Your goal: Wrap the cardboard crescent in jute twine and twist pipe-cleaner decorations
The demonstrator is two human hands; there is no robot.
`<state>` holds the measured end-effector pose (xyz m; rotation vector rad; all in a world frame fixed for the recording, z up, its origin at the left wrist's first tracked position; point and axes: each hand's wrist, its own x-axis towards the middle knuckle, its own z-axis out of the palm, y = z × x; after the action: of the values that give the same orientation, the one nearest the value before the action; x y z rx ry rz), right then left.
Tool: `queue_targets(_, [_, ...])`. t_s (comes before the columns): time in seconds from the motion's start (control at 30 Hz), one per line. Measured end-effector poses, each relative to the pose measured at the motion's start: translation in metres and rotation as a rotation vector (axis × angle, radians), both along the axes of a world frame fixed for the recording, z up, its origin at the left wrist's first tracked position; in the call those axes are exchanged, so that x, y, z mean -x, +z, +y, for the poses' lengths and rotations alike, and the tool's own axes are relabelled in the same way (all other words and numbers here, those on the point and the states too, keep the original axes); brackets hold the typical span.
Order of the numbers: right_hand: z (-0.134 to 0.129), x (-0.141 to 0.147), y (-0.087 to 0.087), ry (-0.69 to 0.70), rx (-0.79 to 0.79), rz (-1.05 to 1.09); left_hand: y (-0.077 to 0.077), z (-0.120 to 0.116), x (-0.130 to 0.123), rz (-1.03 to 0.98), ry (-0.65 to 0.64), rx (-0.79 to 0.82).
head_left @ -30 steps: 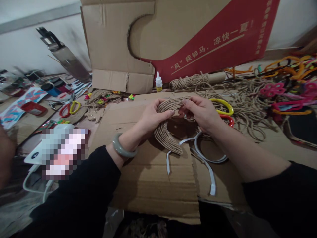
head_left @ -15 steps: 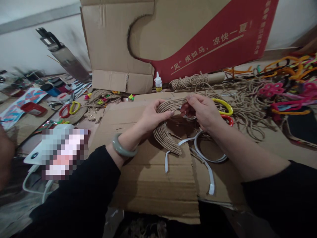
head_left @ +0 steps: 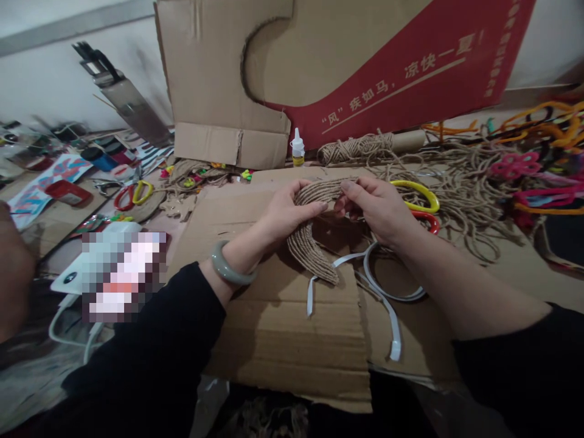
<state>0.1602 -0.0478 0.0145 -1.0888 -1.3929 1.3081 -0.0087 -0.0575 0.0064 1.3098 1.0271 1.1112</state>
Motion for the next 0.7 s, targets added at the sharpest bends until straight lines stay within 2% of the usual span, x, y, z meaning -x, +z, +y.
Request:
queue_targets(0.1, [0.0001, 0.0001, -0.0018, 0.059, 0.040, -0.052, -0.0021, 0.0015, 0.0007, 0.015, 0.017, -0.007])
queue_targets(0.2, [0.0005, 0.0005, -0.0044, 0.061, 0.054, -0.079, -0.0030, 0.0021, 0.0007, 0.027, 0.009, -0.005])
queue_targets(0.37, [-0.0004, 0.0014, -0.0053, 0.017, 0.017, -0.066, -0.0007, 0.0007, -0.0012, -0.003, 0.010, 0.006])
queue_targets(0.6, [-0.0009, 0.0022, -0.0044, 0.060, -0.047, -0.015, 0.0015, -0.0013, -0.0025, -0.047, -0.006, 0.033])
queue_targets(0.7, [-0.0011, 0.0027, -0.0039, 0.075, -0.024, -0.035, 0.0014, -0.0010, -0.0024, -0.068, -0.025, 0.035])
